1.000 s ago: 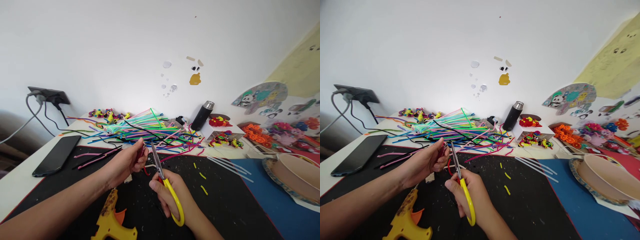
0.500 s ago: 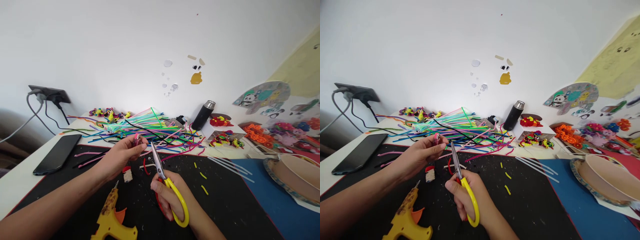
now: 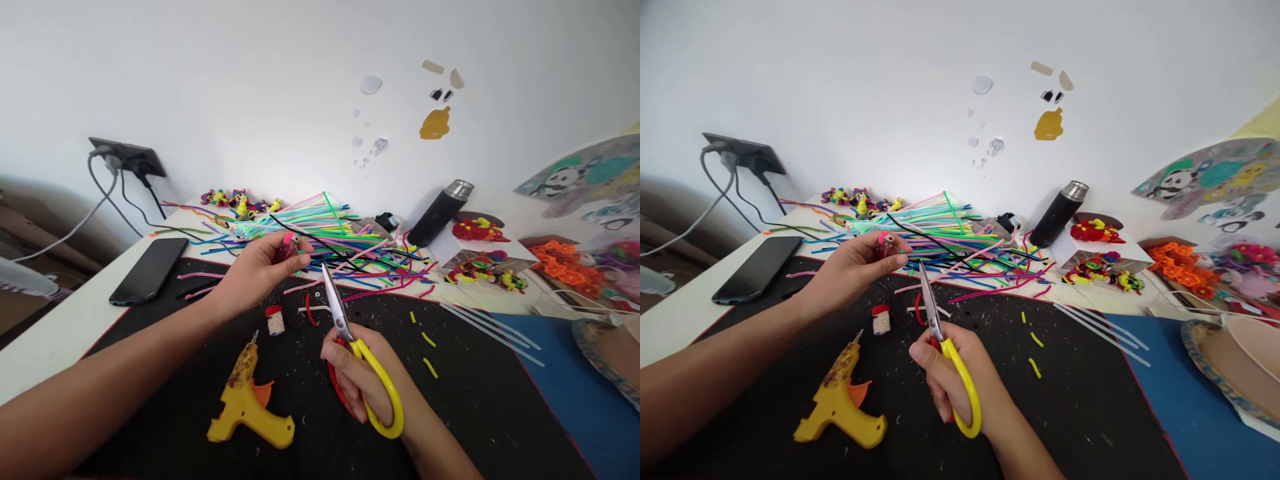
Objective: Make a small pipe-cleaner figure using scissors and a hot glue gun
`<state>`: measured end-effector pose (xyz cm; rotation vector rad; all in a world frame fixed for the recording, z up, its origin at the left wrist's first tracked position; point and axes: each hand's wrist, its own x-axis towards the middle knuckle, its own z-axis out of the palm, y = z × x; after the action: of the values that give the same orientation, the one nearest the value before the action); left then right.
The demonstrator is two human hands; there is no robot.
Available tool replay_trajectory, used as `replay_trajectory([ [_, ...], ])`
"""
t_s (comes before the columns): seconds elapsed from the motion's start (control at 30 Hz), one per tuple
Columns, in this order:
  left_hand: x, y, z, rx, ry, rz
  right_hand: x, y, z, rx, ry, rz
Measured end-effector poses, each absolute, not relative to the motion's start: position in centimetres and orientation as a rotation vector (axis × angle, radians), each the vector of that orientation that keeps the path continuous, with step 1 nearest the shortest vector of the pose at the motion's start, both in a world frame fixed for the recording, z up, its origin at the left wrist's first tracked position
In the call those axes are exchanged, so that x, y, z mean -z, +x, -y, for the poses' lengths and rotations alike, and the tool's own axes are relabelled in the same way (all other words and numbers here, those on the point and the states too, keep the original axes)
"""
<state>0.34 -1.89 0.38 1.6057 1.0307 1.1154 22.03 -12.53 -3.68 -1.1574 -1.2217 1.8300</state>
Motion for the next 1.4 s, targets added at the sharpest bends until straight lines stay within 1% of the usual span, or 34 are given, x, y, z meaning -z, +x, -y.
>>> replay_trajectory([
  [0.93,0.6,-0.5,0.8,-1.147,1.519,-1.002,3.7,21.7,12.6,-1.850,-1.215,1.219],
  [1.17,0.2,-0.5,1.1,-1.136,1.543,-1.040,3.8,21.8,12.6,-1.844,-1.193,1.236],
  [1.4,-0.6,-0.2,1.7,-1.083,1.607,-0.974,3.8,21.8,12.6,-1.850,-1.197,1.236],
])
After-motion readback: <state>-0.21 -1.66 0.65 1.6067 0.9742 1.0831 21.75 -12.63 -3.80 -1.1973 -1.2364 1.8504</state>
